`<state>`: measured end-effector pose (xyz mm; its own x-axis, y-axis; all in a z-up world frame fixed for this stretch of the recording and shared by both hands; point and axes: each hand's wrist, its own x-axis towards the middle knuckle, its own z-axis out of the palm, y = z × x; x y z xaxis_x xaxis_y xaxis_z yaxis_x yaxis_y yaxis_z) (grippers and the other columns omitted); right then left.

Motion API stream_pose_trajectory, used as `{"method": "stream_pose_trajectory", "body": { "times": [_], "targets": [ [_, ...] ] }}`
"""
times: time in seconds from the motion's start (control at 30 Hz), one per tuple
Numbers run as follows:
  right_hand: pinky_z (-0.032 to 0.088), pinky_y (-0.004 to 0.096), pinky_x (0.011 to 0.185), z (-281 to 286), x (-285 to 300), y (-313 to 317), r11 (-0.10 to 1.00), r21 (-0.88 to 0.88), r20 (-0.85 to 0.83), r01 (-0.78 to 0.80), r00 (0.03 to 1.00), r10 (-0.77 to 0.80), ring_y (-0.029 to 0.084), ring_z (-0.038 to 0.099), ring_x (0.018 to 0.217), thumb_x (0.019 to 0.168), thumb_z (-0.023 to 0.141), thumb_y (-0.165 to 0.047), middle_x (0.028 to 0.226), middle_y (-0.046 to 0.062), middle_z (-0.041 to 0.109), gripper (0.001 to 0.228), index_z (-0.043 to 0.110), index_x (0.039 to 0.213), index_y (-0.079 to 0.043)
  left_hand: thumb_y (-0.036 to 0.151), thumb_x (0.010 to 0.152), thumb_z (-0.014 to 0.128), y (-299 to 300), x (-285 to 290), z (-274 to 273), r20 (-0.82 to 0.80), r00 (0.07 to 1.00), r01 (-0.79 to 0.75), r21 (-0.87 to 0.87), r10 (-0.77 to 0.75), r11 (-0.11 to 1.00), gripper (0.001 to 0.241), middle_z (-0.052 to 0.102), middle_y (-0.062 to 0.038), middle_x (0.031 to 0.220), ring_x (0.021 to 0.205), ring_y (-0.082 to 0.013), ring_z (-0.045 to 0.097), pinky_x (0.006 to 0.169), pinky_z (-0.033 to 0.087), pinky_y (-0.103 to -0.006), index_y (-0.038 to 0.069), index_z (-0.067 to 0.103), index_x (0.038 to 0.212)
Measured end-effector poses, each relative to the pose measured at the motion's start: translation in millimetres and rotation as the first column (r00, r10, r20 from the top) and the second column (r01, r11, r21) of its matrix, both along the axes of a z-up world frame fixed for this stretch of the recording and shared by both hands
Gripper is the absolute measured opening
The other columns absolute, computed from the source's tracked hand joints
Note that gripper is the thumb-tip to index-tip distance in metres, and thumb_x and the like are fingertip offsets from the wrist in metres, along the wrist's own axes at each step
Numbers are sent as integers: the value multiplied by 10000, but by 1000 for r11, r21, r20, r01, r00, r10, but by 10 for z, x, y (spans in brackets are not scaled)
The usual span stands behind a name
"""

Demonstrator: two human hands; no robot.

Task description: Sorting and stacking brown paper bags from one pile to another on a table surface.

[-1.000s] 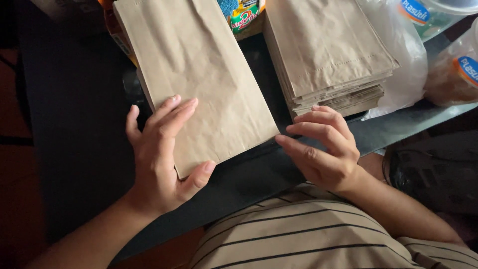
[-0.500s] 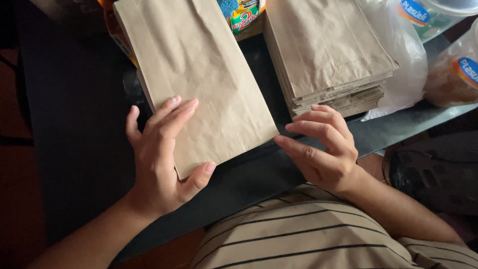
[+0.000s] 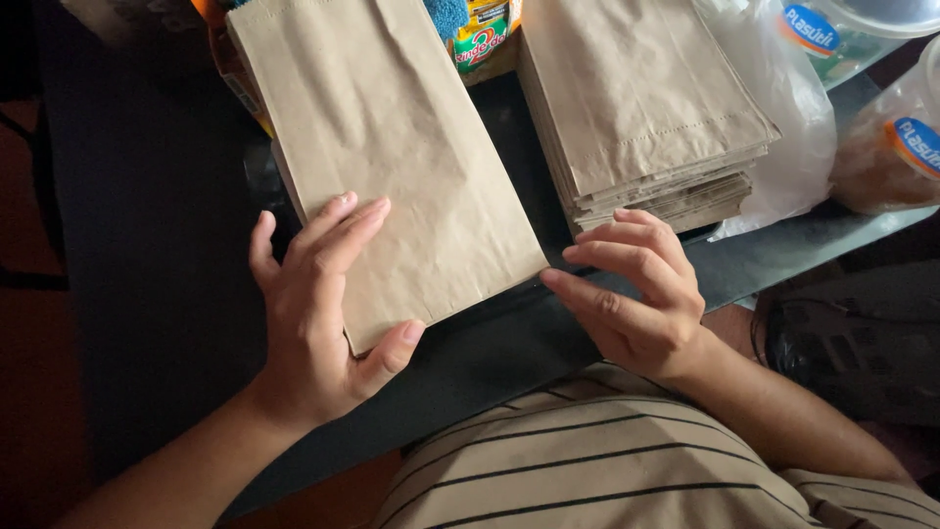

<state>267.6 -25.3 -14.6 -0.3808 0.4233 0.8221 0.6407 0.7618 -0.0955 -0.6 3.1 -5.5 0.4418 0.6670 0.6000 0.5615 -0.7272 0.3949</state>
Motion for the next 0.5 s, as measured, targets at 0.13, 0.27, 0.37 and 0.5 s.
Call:
{"method": "stream_pose_trajectory", "body": {
  "times": [0.13,0.27,0.37,0.5],
  "targets": [
    [460,475,866,-14,20,3,1000,-16,-4,-2,1000,2,310,613,847,913,551,-103,971,139,604,155,701,944,-79,498,849,453,0,4,-6,4,1000,-5,-4,5,1000,661,546,-143,1343,1310,-341,479,1139,74,-559,-2,442,1281],
    [454,503,909,-3,40,-19,999,-43,14,23,1000,-22,320,592,901,925,549,-151,1039,163,585,165,677,993,-72,491,851,459,-1,3,1,7,1000,-8,6,8,1000,647,552,-134,1336,1307,-324,484,1134,86,-561,7,447,1281],
    [360,553,1013,55,15,-35,993,-114,135,30,991,-15,376,513,1103,917,584,-310,1223,198,495,263,644,1040,-85,491,852,452,-6,0,-3,9,1000,-8,2,8,1000,648,553,-129,1336,1310,-317,479,1137,78,-560,10,449,1287],
    [94,619,1086,163,-170,-68,985,-126,505,117,862,-38,406,325,1358,901,528,-698,1465,146,381,628,685,1039,-106,521,855,375,-9,16,28,10,1000,4,-10,-4,1000,683,550,-139,1333,1313,-321,466,1133,75,-549,1,442,1292]
  ]
}}
